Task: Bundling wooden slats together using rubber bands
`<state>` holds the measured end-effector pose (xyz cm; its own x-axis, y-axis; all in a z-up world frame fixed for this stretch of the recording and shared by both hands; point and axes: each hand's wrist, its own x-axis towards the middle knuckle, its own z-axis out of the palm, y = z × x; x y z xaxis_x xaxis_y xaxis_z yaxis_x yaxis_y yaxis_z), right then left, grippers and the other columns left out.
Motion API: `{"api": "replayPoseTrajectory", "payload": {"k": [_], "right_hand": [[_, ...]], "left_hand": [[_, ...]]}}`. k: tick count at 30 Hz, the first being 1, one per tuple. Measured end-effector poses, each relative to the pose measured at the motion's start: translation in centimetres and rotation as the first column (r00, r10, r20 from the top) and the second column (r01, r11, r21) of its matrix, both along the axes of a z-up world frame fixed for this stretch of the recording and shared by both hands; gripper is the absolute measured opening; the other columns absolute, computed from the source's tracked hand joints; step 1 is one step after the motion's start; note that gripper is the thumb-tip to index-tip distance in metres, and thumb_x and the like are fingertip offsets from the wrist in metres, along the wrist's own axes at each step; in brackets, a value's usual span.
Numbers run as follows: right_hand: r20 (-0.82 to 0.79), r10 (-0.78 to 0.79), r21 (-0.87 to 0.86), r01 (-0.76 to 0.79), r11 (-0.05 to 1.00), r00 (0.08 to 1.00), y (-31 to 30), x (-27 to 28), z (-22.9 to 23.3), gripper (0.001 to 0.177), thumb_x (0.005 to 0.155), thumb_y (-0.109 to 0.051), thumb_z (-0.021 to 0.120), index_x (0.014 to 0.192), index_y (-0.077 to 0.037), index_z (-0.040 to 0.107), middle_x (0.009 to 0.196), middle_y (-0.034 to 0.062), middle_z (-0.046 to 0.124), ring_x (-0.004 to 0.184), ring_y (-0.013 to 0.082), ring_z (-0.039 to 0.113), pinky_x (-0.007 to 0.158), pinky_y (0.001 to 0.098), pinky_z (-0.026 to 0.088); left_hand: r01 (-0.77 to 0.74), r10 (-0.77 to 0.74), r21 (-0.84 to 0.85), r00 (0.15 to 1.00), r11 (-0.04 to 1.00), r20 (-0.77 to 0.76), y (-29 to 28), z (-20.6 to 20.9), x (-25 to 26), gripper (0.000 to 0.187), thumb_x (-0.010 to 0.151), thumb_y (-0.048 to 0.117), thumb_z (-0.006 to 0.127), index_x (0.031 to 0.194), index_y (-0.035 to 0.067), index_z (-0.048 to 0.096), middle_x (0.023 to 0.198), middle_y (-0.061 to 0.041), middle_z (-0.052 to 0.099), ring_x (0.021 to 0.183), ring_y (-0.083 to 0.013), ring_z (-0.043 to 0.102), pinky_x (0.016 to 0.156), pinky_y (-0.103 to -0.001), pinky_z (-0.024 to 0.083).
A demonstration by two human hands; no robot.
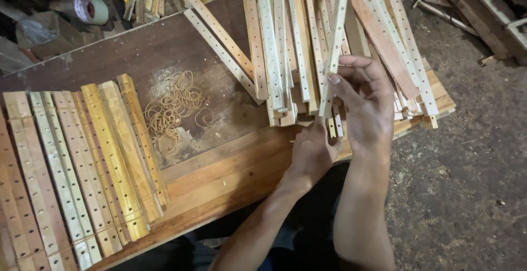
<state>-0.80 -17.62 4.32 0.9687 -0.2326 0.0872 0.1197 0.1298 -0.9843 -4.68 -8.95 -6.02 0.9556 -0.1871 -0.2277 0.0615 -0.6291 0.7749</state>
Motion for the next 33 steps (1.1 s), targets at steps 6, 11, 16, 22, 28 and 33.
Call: {"api": "replayPoseTrajectory", "payload": {"k": [6,11,16,22,28,33], "right_hand": [[0.05,0.03,0.031,-0.032,0.999,0.998,-0.4,0.3,-1.4,0.025,0.099,0.004,0.066,0.122,-0.007,0.065,0.095,0.0093,0.065,0.087,0.0178,0.056,0.083,0.0272,0.048],[-0.017,-0.023,0.008,0.023,1.0,1.0,3.3,-0.5,-0.6,0.031,0.087,0.002,0.078,0.115,-0.007,0.069,0.09,0.0054,0.067,0.084,0.0121,0.063,0.077,0.0245,0.052],[-0.036,-0.005,-0.026,0.004,1.0,0.999,4.2,-0.8,0.3,0.032,0.081,0.0,0.082,0.111,-0.006,0.072,0.089,0.0055,0.069,0.082,0.0113,0.065,0.075,0.0247,0.054],[0.032,-0.079,-0.057,0.081,0.995,0.996,3.3,-0.8,-0.3,0.031,0.083,-0.001,0.084,0.111,-0.006,0.071,0.088,0.0061,0.068,0.083,0.0119,0.063,0.079,0.0258,0.054],[0.045,-0.08,-0.002,0.08,0.997,0.996,2.7,-0.8,-0.7,0.031,0.083,-0.001,0.083,0.112,-0.005,0.071,0.089,0.0063,0.068,0.084,0.0122,0.064,0.078,0.0261,0.055],[0.076,-0.063,0.071,0.058,0.996,0.995,2.0,-0.5,-1.0,0.031,0.084,-0.001,0.082,0.112,-0.003,0.07,0.09,0.0065,0.068,0.084,0.0124,0.065,0.078,0.0265,0.056]], "left_hand": [[-0.164,0.049,-0.289,0.929,0.943,-0.368,1.4,7.9,-0.5,0.071,0.098,0.045,0.011,0.109,0.0,0.065,0.089,-0.02,0.069,0.071,-0.0295,0.059,0.064,-0.044,0.047],[-0.049,0.058,-0.069,0.989,0.996,0.137,1.3,4.1,0.6,0.034,0.08,0.006,0.055,0.107,-0.011,0.066,0.083,-0.037,0.069,0.087,-0.0597,0.064,0.077,-0.066,0.05],[-0.038,0.066,-0.082,0.928,0.996,0.367,2.2,3.1,2.7,0.042,0.076,0.015,0.068,0.118,0.01,0.068,0.106,-0.02,0.074,0.102,-0.0457,0.066,0.083,-0.05,0.055],[-0.038,0.001,-0.899,0.999,0.437,-0.041,0.3,2.7,3.4,0.049,0.106,0.016,0.05,0.144,-0.015,0.043,0.142,-0.035,0.052,0.138,-0.0419,0.045,0.12,-0.041,0.033],[-0.445,-0.005,-0.866,0.89,-0.23,-0.456,-4.7,-3.8,4.1,0.047,0.104,0.039,0.059,0.135,0.004,0.06,0.127,-0.019,0.066,0.11,-0.0233,0.063,0.104,-0.036,0.047],[0.003,0.062,-0.725,0.996,0.689,0.063,-1.9,-0.1,3.9,0.055,0.103,0.049,0.035,0.139,0.008,0.03,0.122,-0.012,0.041,0.122,-0.0253,0.047,0.106,-0.041,0.036]]}}
